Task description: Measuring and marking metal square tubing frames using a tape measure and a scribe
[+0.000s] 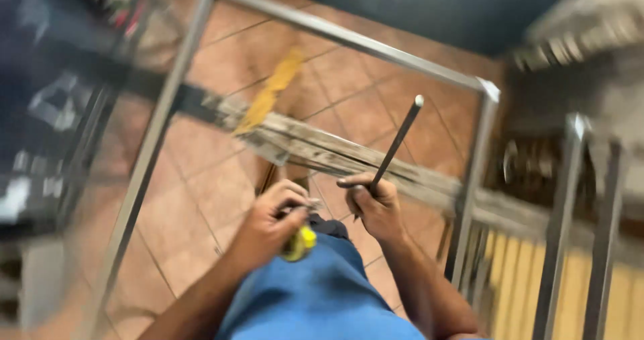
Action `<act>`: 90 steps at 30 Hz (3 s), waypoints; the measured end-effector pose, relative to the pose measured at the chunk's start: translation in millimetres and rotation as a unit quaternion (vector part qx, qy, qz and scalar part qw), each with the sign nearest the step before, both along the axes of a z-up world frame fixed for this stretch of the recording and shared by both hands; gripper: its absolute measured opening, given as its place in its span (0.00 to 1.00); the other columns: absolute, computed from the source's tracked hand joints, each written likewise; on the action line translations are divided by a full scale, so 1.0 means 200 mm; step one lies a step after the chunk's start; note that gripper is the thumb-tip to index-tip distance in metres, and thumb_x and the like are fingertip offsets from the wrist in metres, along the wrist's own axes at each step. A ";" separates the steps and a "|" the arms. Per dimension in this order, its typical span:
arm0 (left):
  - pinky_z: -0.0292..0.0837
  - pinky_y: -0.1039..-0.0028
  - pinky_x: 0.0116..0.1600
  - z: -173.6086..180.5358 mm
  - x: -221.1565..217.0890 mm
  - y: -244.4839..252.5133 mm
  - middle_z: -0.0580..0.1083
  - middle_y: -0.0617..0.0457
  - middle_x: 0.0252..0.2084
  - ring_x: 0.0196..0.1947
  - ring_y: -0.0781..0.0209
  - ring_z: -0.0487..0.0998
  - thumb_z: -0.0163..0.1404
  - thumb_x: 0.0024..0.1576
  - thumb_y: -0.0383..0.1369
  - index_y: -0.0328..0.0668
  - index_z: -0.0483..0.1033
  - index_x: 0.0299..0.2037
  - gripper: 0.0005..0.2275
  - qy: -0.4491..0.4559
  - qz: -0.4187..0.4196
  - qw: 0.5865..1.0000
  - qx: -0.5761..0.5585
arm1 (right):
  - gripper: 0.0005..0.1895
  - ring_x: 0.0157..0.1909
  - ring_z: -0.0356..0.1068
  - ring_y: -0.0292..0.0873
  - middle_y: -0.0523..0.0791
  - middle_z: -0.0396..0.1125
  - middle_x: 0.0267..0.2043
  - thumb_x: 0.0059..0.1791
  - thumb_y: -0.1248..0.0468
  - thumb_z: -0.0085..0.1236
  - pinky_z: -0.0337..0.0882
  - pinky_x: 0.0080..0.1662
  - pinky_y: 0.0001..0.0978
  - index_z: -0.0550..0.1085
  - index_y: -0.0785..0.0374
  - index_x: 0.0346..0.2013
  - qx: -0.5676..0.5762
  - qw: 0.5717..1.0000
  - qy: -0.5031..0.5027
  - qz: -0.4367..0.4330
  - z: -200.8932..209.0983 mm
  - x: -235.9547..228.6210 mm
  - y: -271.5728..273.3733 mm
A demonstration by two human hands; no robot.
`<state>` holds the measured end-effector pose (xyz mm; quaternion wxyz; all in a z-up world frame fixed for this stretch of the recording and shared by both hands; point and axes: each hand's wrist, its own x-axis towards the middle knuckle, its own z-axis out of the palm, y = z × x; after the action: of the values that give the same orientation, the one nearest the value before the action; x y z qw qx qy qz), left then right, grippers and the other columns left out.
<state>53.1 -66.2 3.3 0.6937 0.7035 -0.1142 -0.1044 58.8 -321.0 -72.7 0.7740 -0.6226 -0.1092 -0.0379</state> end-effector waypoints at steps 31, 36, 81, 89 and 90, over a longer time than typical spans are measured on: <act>0.77 0.76 0.26 0.18 0.72 -1.58 0.77 0.48 0.32 0.21 0.59 0.81 0.60 0.51 0.22 0.41 0.71 0.44 0.14 0.083 -0.300 0.950 0.015 | 0.06 0.32 0.71 0.37 0.43 0.75 0.31 0.45 0.63 0.60 0.67 0.37 0.27 0.79 0.62 0.34 -0.194 0.788 0.370 -0.453 0.37 -1.23 -0.60; 0.75 0.77 0.25 -0.12 1.26 -1.75 0.77 0.52 0.30 0.22 0.65 0.77 0.58 0.55 0.22 0.40 0.72 0.41 0.09 0.172 -0.339 0.925 0.021 | 0.12 0.12 0.54 0.38 0.47 0.58 0.12 0.54 0.65 0.54 0.56 0.18 0.29 0.73 0.71 0.29 -0.086 0.774 0.386 -0.494 0.52 -0.99 -0.54; 0.74 0.55 0.56 -0.26 -0.21 -1.59 0.77 0.42 0.49 0.52 0.40 0.78 0.56 0.49 0.27 0.39 0.83 0.43 0.12 -0.507 -0.653 0.546 -0.135 | 0.14 0.48 0.73 0.68 0.51 0.67 0.45 0.53 0.44 0.59 0.73 0.48 0.61 0.74 0.48 0.43 -0.306 0.426 0.696 -0.491 0.33 -1.30 -0.22; 0.50 0.50 0.77 -0.55 -0.33 -1.51 0.59 0.36 0.74 0.75 0.41 0.59 0.28 0.66 0.26 0.28 0.60 0.70 0.22 -0.538 -0.657 0.518 -0.107 | 0.14 0.46 0.73 0.66 0.58 0.70 0.40 0.61 0.58 0.54 0.72 0.48 0.57 0.73 0.65 0.56 -0.408 0.473 0.556 -0.548 0.30 -1.46 -0.20; 0.50 0.50 0.77 -0.53 -0.33 -1.50 0.59 0.36 0.74 0.75 0.41 0.59 0.28 0.66 0.26 0.28 0.60 0.70 0.22 -0.537 -0.656 0.521 -0.102 | 0.14 0.46 0.73 0.66 0.58 0.70 0.40 0.61 0.58 0.54 0.72 0.48 0.57 0.73 0.65 0.56 -0.409 0.478 0.555 -0.544 0.40 -1.44 -0.23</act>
<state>-12.0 -366.6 -102.9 0.3036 0.2769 -0.9037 -0.1201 -230.1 -367.5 7.6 0.1554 -0.6944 0.7009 -0.0492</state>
